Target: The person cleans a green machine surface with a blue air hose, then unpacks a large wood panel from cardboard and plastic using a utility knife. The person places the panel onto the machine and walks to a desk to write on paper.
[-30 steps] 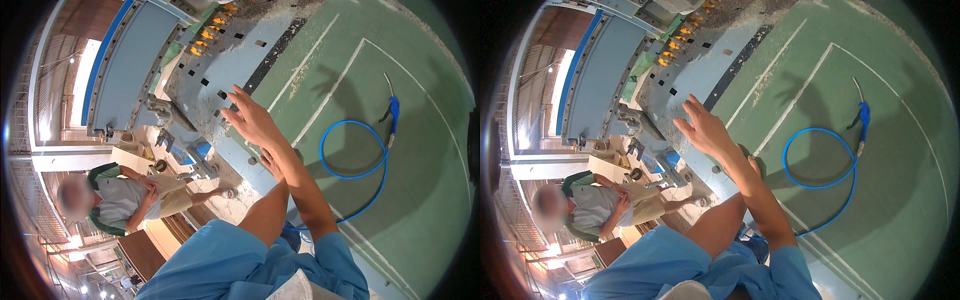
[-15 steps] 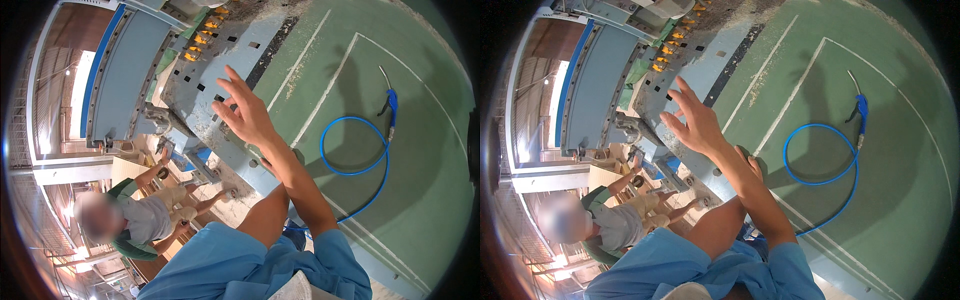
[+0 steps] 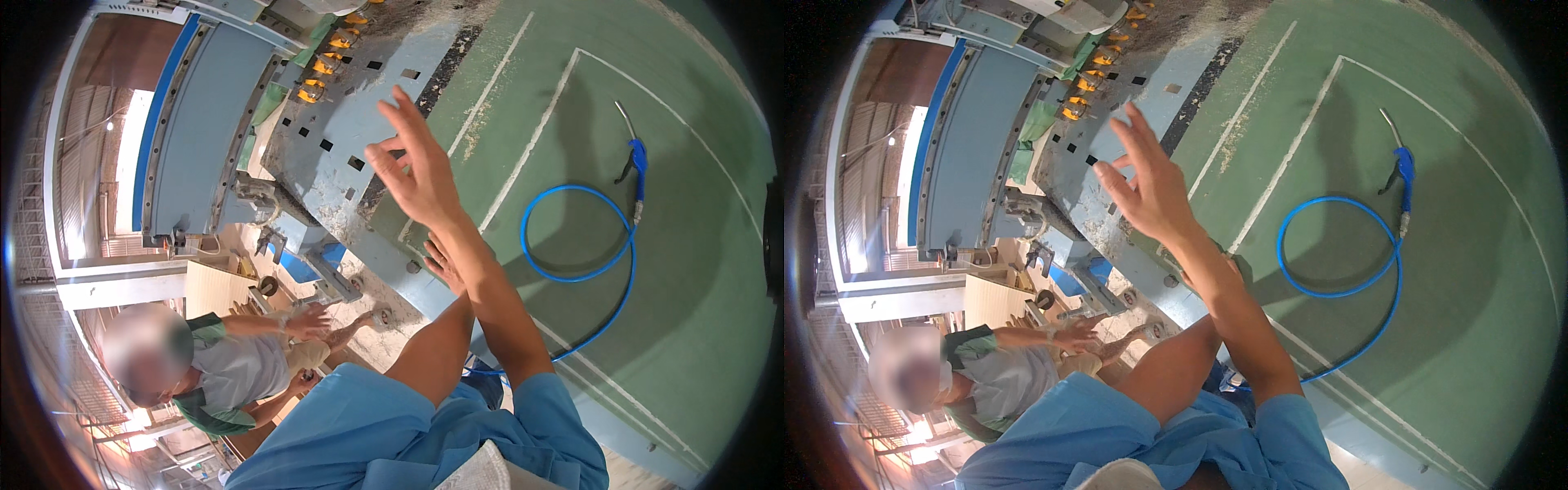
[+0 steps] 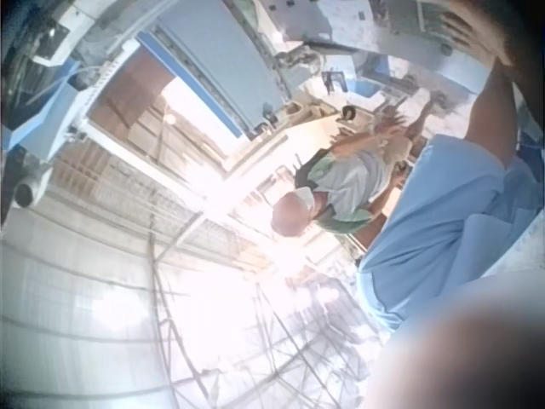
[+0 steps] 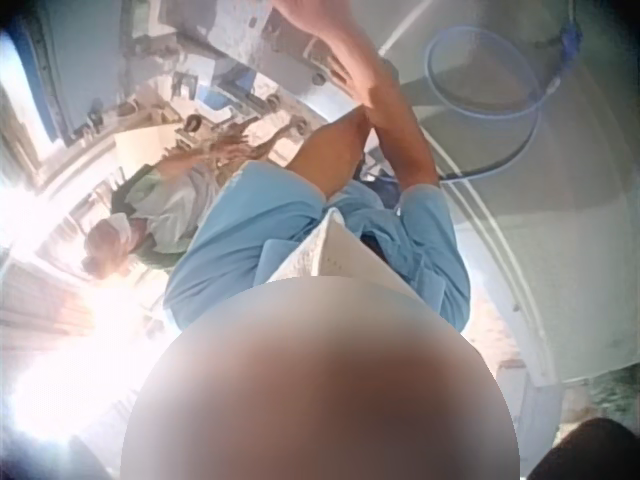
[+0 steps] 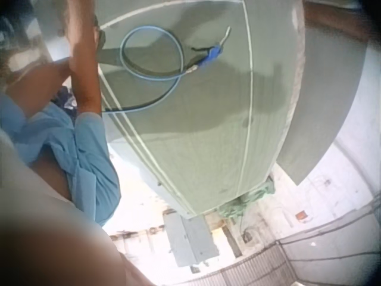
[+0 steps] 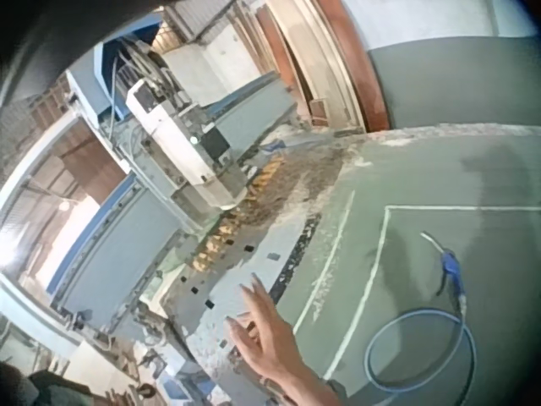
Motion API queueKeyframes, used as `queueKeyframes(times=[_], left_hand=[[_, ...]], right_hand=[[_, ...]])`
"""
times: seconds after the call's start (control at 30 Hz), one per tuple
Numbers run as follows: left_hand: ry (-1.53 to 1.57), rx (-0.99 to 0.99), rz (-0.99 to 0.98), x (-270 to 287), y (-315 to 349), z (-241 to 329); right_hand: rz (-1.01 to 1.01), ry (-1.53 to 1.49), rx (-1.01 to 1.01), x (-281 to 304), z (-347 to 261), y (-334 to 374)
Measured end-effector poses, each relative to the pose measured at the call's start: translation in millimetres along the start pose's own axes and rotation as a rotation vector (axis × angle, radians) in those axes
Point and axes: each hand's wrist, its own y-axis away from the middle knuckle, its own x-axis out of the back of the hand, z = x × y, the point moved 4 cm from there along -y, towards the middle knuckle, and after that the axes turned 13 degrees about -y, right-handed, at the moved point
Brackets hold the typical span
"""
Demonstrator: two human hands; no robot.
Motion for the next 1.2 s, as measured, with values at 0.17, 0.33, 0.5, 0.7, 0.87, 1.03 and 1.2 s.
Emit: queueKeyframes(times=[0.17,0.33,0.5,0.7,0.87,1.03,1.2], left_hand=[[-0.104,0.015,-0.167,12.3,-4.1,2.5],[-0.026,0.044,-0.198,18.2,-4.9,6.0],[0.027,0.001,-0.015,17.4,-2.0,6.2],[0.013,-0.032,0.039,21.8,-2.2,6.1],[0.274,-0.738,0.112,45.0,33.8,3.7],[0.409,-0.87,0.114,56.0,51.7,-28.9],[0.585,-0.707,0.117,57.0,3.2,-56.0]], right_hand=[[0.168,-0.125,0.046,24.7,-20.6,-5.1],[0.011,-0.044,-0.181,43.6,-40.1,26.6],[-0.039,0.109,-0.399,69.8,-72.9,143.1],[0.53,0.577,-0.395,179.4,-83.4,279.6],[0.569,1.027,-0.216,304.6,-83.2,255.2],[0.433,1.337,-0.344,392.3,-41.4,167.2],[0.381,1.293,-0.678,435.2,17.4,84.6]])
